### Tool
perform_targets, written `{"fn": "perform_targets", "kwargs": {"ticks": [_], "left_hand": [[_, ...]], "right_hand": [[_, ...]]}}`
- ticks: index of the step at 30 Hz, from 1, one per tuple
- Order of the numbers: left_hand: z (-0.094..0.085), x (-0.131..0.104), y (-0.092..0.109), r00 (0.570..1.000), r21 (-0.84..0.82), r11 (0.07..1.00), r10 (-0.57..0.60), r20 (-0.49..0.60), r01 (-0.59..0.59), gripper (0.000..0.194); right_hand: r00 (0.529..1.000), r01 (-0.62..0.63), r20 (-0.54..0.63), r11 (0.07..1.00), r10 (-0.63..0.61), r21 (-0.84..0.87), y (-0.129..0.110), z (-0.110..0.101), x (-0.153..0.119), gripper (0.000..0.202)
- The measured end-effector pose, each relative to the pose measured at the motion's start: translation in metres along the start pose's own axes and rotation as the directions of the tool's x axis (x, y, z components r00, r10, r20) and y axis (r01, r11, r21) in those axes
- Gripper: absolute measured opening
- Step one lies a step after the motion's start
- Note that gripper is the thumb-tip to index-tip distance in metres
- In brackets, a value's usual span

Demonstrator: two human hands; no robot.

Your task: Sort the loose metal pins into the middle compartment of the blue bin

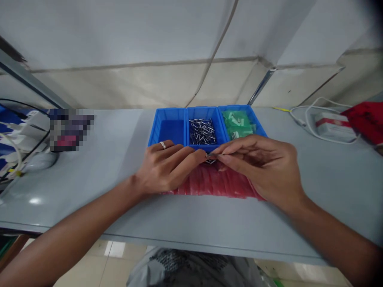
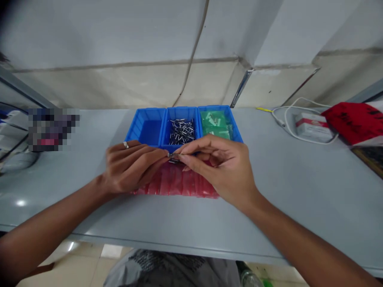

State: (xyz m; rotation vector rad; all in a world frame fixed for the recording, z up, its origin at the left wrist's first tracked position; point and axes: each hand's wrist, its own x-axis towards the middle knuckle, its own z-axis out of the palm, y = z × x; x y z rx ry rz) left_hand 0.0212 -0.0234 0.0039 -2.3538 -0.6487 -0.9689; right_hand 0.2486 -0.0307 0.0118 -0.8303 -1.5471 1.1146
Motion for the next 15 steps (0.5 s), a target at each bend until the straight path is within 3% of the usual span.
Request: {"fn": "perform_targets", "kwargs": {"ticks": [4,8,11,15], "left_hand": [[0.002,-0.001,-0.001,1.0,-0.028,0.999,-0.03,-0.009,0.03,0.012],[0.003,-0.004,-0.001,1.0,-0.067,0.998,-0.021,-0.007,0.02,0.022],[0.001,-0.006,-0.004,0.999,-0.069,0.998,0.004,-0.031,-0.007,0.011],[-0.004,-0.009,-0.019,0.995,0.002,0.999,-0.051,-0.084,0.052,0.016]], "right_hand": [[0.998,0.005,-0.056,0.993,-0.011,-0.119,0.0,-0.003,0.0,0.009],[0.996,-0.04,-0.083,0.99,0.029,-0.134,0.0,-0.005,-0.001,0.008],[0.998,-0.059,-0.026,0.995,0.057,-0.076,0.001,-0.004,0.001,0.009],[0.982,-0.11,-0.146,0.99,0.122,0.091,0.006,-0.006,0.009,0.016]]}}
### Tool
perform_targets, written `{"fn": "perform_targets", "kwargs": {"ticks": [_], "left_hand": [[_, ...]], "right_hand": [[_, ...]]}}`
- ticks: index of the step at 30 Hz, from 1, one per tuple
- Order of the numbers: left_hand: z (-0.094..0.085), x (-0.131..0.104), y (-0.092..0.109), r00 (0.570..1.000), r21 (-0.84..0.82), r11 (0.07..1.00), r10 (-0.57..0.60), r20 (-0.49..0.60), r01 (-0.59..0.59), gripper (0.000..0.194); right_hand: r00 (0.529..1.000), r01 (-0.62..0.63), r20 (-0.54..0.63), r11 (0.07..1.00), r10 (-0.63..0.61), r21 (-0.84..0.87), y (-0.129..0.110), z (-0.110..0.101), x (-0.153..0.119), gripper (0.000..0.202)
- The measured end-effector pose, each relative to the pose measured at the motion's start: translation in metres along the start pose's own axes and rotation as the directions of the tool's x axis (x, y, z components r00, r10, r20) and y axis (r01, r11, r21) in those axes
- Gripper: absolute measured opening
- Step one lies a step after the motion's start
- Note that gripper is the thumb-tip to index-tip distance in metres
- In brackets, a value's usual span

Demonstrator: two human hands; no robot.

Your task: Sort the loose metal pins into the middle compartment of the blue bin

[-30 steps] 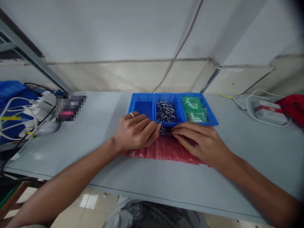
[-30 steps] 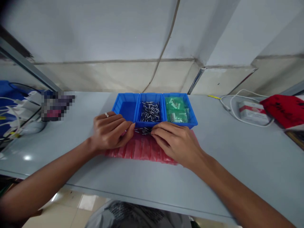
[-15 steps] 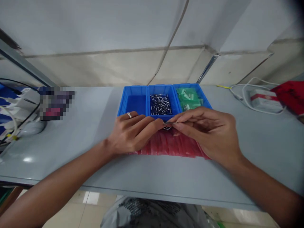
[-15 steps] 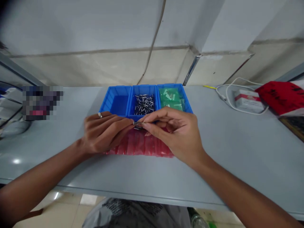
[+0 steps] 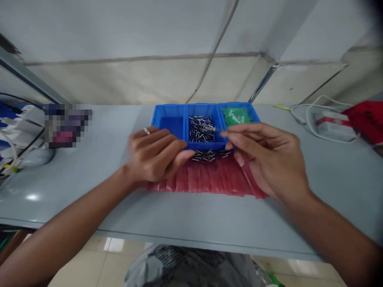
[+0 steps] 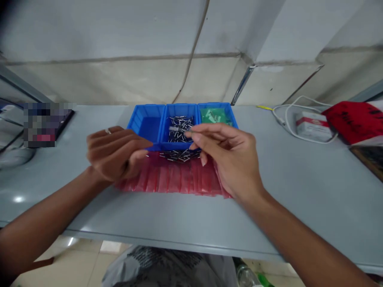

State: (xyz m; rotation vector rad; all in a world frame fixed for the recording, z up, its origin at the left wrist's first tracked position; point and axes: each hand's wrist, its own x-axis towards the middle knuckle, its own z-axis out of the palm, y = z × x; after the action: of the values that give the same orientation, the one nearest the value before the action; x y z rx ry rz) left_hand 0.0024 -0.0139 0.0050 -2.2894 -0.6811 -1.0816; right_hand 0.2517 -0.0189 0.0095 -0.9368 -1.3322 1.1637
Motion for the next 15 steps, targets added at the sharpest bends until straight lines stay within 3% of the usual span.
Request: {"fn": "perform_targets", "kwargs": {"ticks": [3,5,6,8,10,11,13,15], "left_hand": [[-0.001,0.0,-0.01,0.998,0.063,0.997,-0.052,-0.017,0.053,0.017],[0.001,0.002,-0.011,0.999,0.095,0.995,-0.036,0.029,0.033,0.015],[0.002,0.003,-0.01,0.997,0.104,0.994,-0.037,0.072,0.029,0.013],[0.007,0.005,-0.007,0.977,0.107,0.992,-0.082,0.195,0.062,0.009],[0.011,0.004,-0.004,0.938,0.098,0.989,-0.138,0.318,0.112,0.023],[0.013,0.003,-0.003,0.918,0.084,0.989,-0.147,0.368,0.125,0.029],[0.016,-0.001,-0.002,0.893,0.046,0.992,-0.127,0.431,0.119,0.034],[0.019,-0.005,-0.003,0.894,0.015,0.996,-0.09,0.44,0.093,0.032]], "right_hand": [[0.997,-0.033,0.076,0.999,0.035,-0.026,0.001,-0.006,0.004,0.027],[0.983,0.136,0.16,0.951,-0.094,-0.277,0.002,-0.011,0.003,0.022],[0.949,0.289,0.244,0.856,-0.199,-0.429,0.002,-0.014,0.002,0.02],[0.82,0.57,0.488,0.505,-0.299,-0.648,0.005,-0.016,0.0,0.023],[0.712,0.702,0.674,0.193,-0.198,-0.685,0.009,-0.016,-0.001,0.031],[0.694,0.72,0.709,0.108,-0.13,-0.685,0.01,-0.015,-0.002,0.035],[0.692,0.722,0.72,0.056,-0.049,-0.69,0.013,-0.013,-0.002,0.04],[0.692,0.721,0.719,0.104,-0.062,-0.685,0.015,-0.012,-0.002,0.039]]}}
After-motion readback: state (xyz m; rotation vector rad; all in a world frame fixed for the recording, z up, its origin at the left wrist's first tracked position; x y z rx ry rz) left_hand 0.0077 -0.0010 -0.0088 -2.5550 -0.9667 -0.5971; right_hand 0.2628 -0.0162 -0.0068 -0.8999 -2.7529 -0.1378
